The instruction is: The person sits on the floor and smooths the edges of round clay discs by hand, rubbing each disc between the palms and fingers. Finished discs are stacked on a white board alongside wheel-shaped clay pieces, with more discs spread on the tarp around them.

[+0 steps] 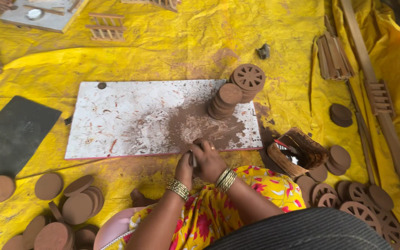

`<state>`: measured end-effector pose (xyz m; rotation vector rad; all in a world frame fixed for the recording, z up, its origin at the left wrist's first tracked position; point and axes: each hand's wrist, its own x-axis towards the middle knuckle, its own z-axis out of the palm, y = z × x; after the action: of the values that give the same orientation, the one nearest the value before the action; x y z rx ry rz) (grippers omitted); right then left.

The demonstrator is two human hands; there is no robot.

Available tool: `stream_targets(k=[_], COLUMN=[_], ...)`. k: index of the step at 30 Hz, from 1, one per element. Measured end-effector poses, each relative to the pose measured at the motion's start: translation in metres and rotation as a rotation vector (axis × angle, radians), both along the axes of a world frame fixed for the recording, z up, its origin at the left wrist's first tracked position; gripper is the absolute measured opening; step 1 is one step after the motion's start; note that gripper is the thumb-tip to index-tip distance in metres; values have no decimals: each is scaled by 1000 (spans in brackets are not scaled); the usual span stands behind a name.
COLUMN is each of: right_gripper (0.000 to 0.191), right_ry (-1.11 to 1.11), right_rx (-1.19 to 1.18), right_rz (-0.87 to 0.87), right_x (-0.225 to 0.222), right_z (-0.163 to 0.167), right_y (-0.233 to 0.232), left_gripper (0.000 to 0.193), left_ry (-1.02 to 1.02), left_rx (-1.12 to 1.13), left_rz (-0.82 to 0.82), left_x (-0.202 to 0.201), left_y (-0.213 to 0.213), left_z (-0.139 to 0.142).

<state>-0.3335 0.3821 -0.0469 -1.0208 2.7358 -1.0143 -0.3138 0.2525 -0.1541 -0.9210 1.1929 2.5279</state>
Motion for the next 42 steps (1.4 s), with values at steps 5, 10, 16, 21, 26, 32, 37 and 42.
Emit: stream_targets(k=[5,10,16,21,26,32,37,42], right_gripper=[65,76,67,44,50,50,51,49], right_ry=[-276,-300,-75,-6,-704,-496,-316,-543], right_rx=[-96,-127,-262,-358,-742,-716,-586,-555], right_rz=[-32,-166,130,-15,-141,-415,-323,-382], right_x=[-37,-44,-9,-9,-39,-46,-32,-37], right_z=[-44,-49,-9,-28,-74,-76,-55,-55], right_y=[26,24,9,2,-2,-2,2,8], left_gripper=[50,50,44,45,40,44,51,70], left_ry=[83,96,73,11,142,117,-50,-101], left_rx=[38,22,-595,-213,-15,197,62,-163], left_rz=[-17,-20,-279,-65,61,94,133,-93], left_x=[0,-3,-6,2,6,2,2,0], left_y=[-2,-12,-9,4,2,-4,-13,-16], left_z=[-5,9,10,6,3,14,41,56])
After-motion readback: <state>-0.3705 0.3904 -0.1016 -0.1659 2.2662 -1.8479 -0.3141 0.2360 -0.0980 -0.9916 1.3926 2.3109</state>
